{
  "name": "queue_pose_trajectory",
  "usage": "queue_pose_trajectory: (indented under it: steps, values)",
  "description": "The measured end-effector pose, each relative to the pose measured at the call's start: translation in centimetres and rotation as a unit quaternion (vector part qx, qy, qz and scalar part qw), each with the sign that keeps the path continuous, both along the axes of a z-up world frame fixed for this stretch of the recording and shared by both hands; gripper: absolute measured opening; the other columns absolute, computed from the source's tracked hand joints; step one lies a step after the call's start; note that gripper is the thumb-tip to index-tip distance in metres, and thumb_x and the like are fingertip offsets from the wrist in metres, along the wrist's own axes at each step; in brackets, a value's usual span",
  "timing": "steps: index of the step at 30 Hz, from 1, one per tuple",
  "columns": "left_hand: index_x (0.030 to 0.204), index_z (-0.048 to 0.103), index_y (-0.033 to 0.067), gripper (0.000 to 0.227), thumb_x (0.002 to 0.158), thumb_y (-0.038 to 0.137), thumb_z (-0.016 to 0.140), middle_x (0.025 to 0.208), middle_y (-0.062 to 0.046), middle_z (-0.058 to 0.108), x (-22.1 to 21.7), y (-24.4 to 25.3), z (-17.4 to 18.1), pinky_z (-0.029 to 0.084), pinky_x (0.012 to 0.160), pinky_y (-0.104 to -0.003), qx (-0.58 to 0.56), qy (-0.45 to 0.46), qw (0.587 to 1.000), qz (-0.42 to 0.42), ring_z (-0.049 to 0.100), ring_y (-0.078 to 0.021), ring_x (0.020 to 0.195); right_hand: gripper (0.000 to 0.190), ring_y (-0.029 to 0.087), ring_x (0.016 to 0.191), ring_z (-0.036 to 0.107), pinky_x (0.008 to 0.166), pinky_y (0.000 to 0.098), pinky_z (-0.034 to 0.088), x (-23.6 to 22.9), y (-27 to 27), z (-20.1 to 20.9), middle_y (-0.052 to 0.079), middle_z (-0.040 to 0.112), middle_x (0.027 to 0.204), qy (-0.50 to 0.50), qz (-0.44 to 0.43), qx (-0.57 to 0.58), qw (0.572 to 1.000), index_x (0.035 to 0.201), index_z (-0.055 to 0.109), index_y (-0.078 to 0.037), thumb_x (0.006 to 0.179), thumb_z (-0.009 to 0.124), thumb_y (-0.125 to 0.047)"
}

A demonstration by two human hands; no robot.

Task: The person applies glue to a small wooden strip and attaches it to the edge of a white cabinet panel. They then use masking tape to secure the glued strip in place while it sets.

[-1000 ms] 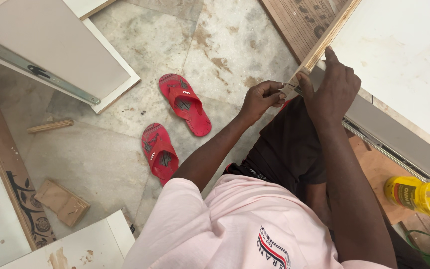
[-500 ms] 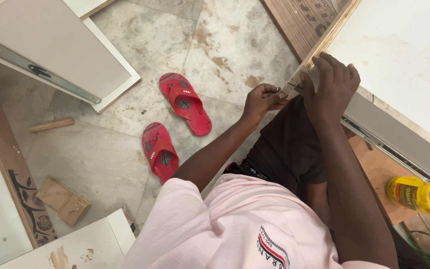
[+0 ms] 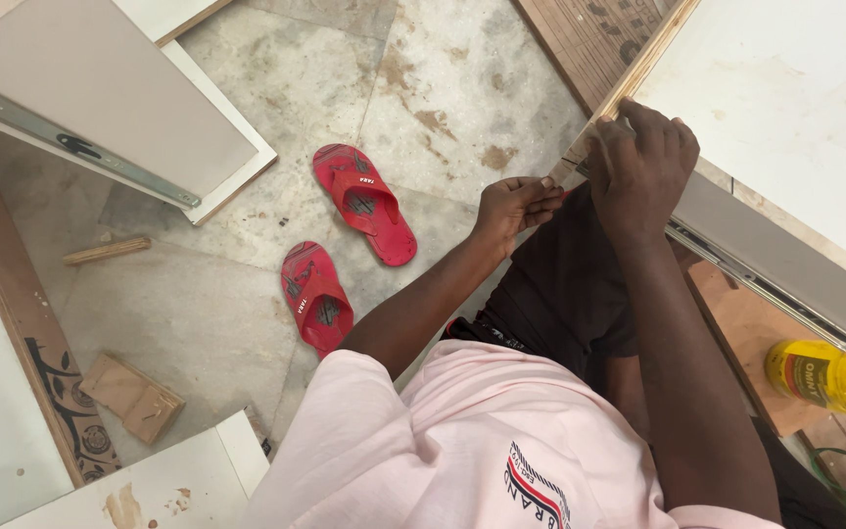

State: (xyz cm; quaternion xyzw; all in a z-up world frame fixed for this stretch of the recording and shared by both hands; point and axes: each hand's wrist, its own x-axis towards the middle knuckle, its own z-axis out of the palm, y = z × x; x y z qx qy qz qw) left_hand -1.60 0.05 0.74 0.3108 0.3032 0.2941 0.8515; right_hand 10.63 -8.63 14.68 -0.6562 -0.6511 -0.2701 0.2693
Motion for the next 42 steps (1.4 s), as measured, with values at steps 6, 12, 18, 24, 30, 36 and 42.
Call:
queue_pose_trajectory:
  steps: [6,12,18,24,30,36,42]
  values:
    - [0.101,0.068,-0.0021,0.031,0.089,0.025,0.079,0.093,-0.015,0.078,0.3,-0.4,-0.2,0.064,0.074,-0.029,0.014,-0.009,1.0,0.024,0.077,-0.0189,0.083,0.015,0.029,0.128,0.06,0.109,0.0466,0.042,0.0,0.0,0.5,0.01,0.065,0.138,-0.003,0.014,0.005,1.0,0.115,0.07,-0.008,0.101,0.077,-0.011]
    - [0.097,0.071,-0.0021,0.029,0.09,0.024,0.079,0.091,-0.014,0.077,0.4,-0.8,0.1,0.063,0.073,-0.029,0.03,0.004,0.999,0.043,0.076,-0.0183,0.08,0.017,0.03,0.13,0.06,0.108,0.046,0.042,0.1,-0.1,0.5,0.01,0.065,0.134,-0.004,0.016,0.002,1.0,0.116,0.071,-0.008,0.1,0.078,-0.01]
    - [0.095,0.071,-0.001,0.025,0.09,0.023,0.078,0.09,-0.014,0.078,0.6,-0.8,0.1,0.064,0.074,-0.029,0.024,0.0,0.999,0.046,0.076,-0.018,0.08,0.019,0.031,0.131,0.059,0.107,0.0458,0.042,0.3,0.1,0.1,0.011,0.065,0.138,-0.011,0.01,0.005,1.0,0.116,0.071,-0.009,0.099,0.08,-0.01]
    - [0.095,0.07,-0.0012,0.024,0.092,0.022,0.077,0.091,-0.014,0.077,0.7,-1.0,0.1,0.063,0.074,-0.029,0.021,0.001,0.998,0.056,0.075,-0.0179,0.08,0.018,0.031,0.131,0.059,0.107,0.0457,0.042,0.5,0.2,-0.2,0.01,0.065,0.138,-0.013,0.008,0.006,1.0,0.116,0.072,-0.009,0.101,0.081,-0.012]
    - [0.095,0.07,-0.0015,0.024,0.093,0.021,0.077,0.092,-0.015,0.077,0.7,-1.0,0.2,0.063,0.075,-0.03,0.03,-0.006,0.998,0.057,0.075,-0.0186,0.081,0.03,0.031,0.131,0.059,0.109,0.0464,0.041,0.3,0.1,-0.1,0.01,0.065,0.139,0.023,0.016,0.005,1.0,0.123,0.064,-0.01,0.1,0.083,-0.015]
    - [0.097,0.071,-0.0024,0.024,0.094,0.021,0.075,0.091,-0.014,0.077,0.5,-1.1,0.6,0.062,0.072,-0.029,0.031,0.009,0.998,0.054,0.076,-0.0182,0.08,0.051,0.033,0.128,0.06,0.108,0.0484,0.04,0.1,-0.1,0.4,0.015,0.065,0.138,0.076,0.042,0.008,0.996,0.135,0.052,-0.006,0.093,0.081,-0.011]
    - [0.096,0.071,-0.0025,0.024,0.093,0.021,0.075,0.09,-0.014,0.077,0.4,-1.0,0.5,0.064,0.072,-0.03,0.057,0.003,0.997,0.056,0.076,-0.0189,0.079,0.034,0.031,0.126,0.06,0.107,0.0477,0.04,0.0,0.3,0.3,0.012,0.065,0.136,0.06,0.024,0.01,0.998,0.124,0.059,-0.008,0.098,0.08,-0.013]
